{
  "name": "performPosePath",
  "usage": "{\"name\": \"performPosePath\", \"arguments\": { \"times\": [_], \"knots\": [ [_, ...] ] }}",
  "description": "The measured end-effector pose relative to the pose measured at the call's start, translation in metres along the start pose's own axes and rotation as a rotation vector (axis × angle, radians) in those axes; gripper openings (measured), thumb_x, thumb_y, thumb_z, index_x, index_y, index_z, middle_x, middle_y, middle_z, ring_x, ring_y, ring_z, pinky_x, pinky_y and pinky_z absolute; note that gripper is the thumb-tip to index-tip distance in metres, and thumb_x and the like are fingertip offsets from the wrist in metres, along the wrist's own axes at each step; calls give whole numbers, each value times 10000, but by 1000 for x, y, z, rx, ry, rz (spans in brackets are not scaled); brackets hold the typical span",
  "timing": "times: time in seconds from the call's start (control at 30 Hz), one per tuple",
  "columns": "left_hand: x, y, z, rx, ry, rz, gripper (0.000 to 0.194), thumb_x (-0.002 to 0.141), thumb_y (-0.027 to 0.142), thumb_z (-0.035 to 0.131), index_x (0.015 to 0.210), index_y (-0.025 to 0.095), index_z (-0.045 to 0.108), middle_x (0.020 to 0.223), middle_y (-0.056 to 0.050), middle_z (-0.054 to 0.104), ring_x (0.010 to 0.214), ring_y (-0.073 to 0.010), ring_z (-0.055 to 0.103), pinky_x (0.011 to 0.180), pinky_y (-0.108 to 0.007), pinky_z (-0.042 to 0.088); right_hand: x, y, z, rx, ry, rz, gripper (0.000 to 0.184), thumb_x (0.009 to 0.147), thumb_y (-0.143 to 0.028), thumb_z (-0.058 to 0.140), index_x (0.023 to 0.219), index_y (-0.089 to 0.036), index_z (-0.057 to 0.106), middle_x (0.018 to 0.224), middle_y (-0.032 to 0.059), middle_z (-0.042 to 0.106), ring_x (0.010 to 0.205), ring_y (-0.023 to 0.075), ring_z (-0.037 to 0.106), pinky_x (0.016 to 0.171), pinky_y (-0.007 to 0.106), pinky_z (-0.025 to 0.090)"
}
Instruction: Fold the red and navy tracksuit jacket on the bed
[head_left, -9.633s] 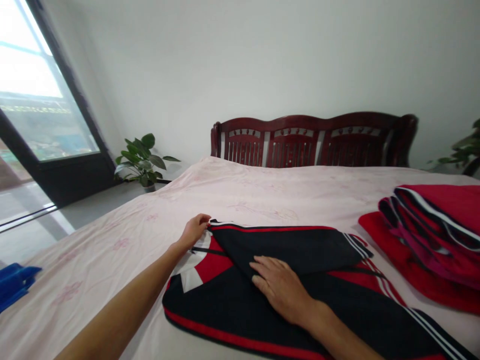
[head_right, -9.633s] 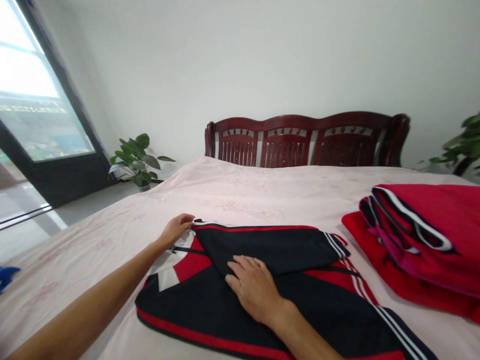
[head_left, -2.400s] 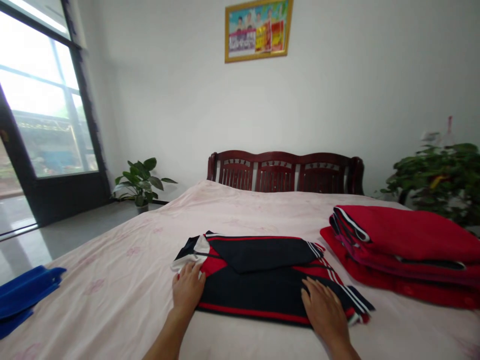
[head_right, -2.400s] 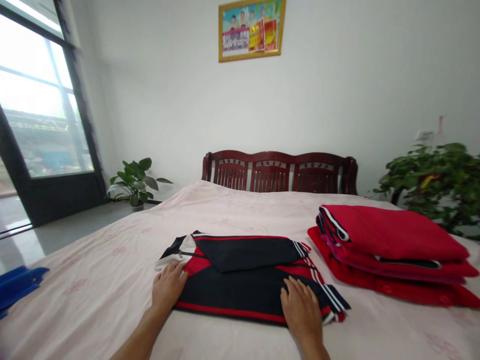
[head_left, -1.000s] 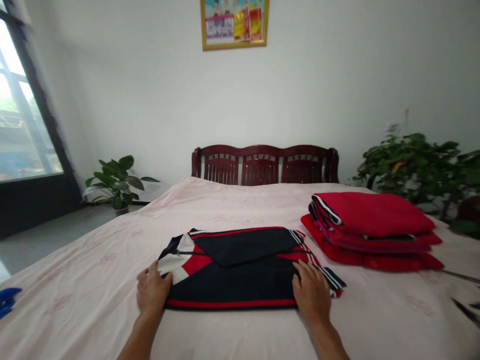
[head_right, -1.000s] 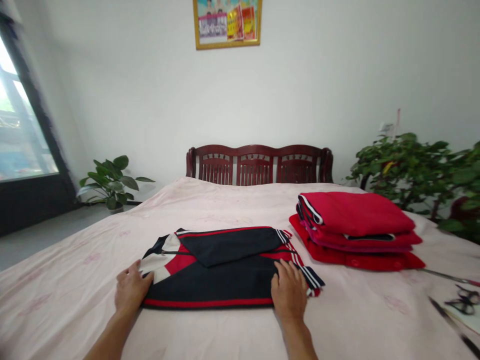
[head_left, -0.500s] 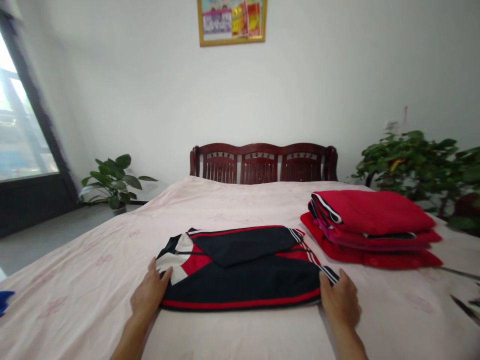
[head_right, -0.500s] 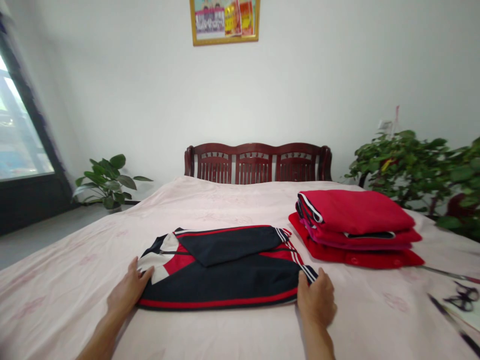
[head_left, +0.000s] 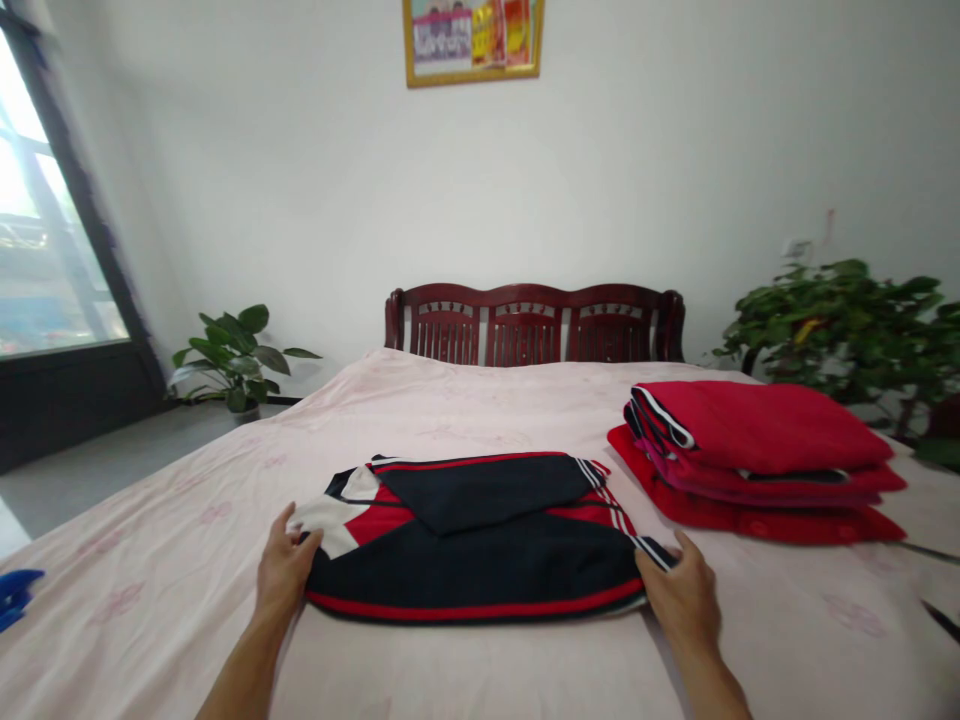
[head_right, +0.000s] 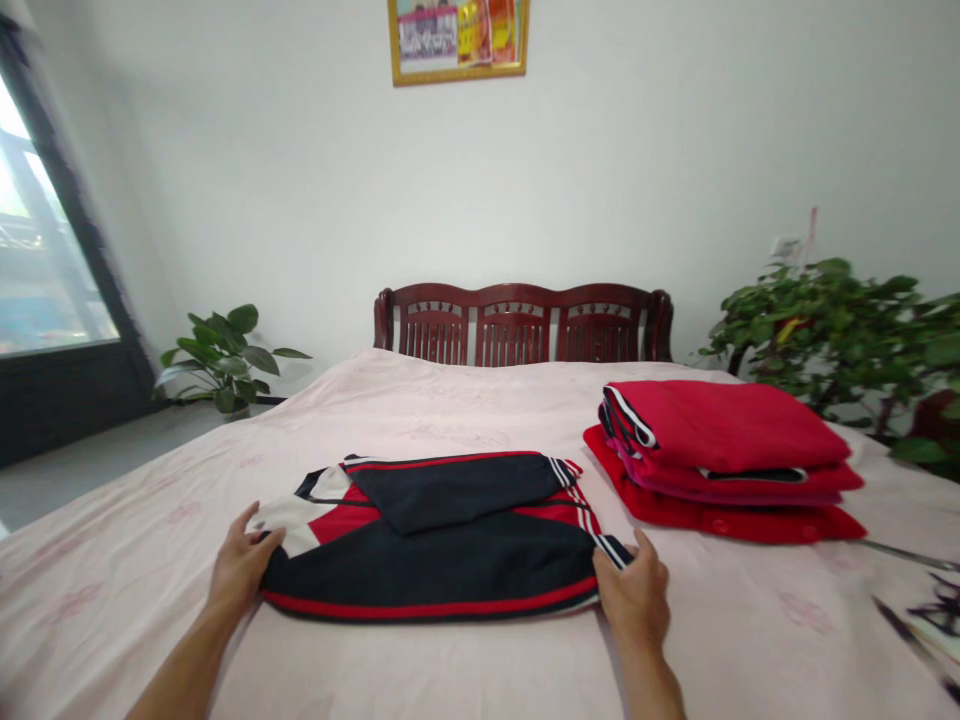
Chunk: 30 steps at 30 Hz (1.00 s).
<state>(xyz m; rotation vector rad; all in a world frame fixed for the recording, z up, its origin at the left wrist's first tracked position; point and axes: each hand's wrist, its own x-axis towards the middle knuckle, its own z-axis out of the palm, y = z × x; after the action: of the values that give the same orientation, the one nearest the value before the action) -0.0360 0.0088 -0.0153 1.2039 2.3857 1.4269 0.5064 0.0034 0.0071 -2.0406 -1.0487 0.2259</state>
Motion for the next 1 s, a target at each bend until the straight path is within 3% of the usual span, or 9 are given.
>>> {"name": "performPosePath", "arguments": {
  "times": [0.13, 0.27, 0.37, 0.47, 0.57, 0.67, 0.77, 0.9, 1.0],
  "knots": [
    [6, -11, -28, 92, -2, -70, 647, 809, 391, 593, 1426, 247, 460, 978, -53, 717, 889, -249, 705, 794, -363, 561, -4, 3, 9, 23, -48, -71, 687, 757, -397, 433, 1371, -102, 519, 1181, 161, 625, 1152, 322, 568, 959, 434, 459],
    [-5, 1, -42, 398, 98, -26, 565, 823, 369, 557, 1368, 223, 552, 1280, -165, 610, 1108, -365, 632, 898, -504, 519, -6, 3, 12, 13, -102, -51, 647, 811, -449, 364, 1346, -138, 553, 1217, 157, 599, 1131, 311, 580, 959, 435, 456],
    [-12, 22, -29, 445, 142, 262, 521, 910, 319, 420, 1401, 184, 530, 1439, -173, 504, 1260, -344, 544, 1021, -490, 465, -6, 4, 12, 20, -124, -49, 660, 826, -491, 339, 1347, -147, 553, 1252, 156, 584, 1173, 314, 563, 993, 438, 438],
    [-8, 38, -3, 460, -70, 572, 495, 955, 322, 372, 1388, 159, 548, 1435, -142, 545, 1342, -276, 489, 1121, -400, 391, -5, 6, 13, 16, -133, -61, 661, 826, -527, 339, 1331, -171, 572, 1301, 153, 568, 1184, 317, 562, 1007, 445, 429],
    [5, 40, 18, 642, -256, 696, 490, 967, 370, 400, 1391, 181, 557, 1501, -139, 494, 1425, -306, 391, 1177, -478, 284, -3, 6, 15, 20, -142, -81, 626, 819, -522, 353, 1280, -188, 613, 1311, 142, 580, 1180, 310, 568, 1005, 434, 434],
    [18, 32, 25, 763, -401, 633, 517, 959, 418, 434, 1431, 222, 513, 1545, -126, 442, 1452, -339, 339, 1169, -581, 225, -1, 6, 16, -1, -171, -100, 579, 820, -488, 361, 1229, -195, 647, 1300, 133, 601, 1181, 304, 569, 1001, 419, 438],
    [28, 25, 24, 703, -448, 497, 551, 936, 478, 461, 1448, 274, 480, 1547, -100, 446, 1455, -350, 328, 1127, -617, 272, 1, 6, 17, -43, -200, -107, 553, 836, -450, 354, 1227, -196, 653, 1314, 130, 604, 1195, 301, 564, 1006, 413, 433],
    [48, 28, 17, 580, -407, 351, 433, 952, 454, 390, 1218, 259, 670, 1308, -106, 664, 1246, -316, 576, 998, -464, 458, 4, 7, 18, -65, -211, -92, 542, 852, -440, 344, 1234, -209, 653, 1336, 117, 600, 1202, 292, 567, 1003, 400, 435],
    [73, 32, 12, 571, -340, 279, 411, 940, 314, 362, 1193, 230, 675, 1243, -115, 686, 1138, -286, 642, 910, -386, 503, 6, 8, 19, -63, -205, -93, 525, 849, -438, 355, 1215, -226, 667, 1320, 102, 619, 1181, 282, 583, 982, 384, 447]
  ]
}}
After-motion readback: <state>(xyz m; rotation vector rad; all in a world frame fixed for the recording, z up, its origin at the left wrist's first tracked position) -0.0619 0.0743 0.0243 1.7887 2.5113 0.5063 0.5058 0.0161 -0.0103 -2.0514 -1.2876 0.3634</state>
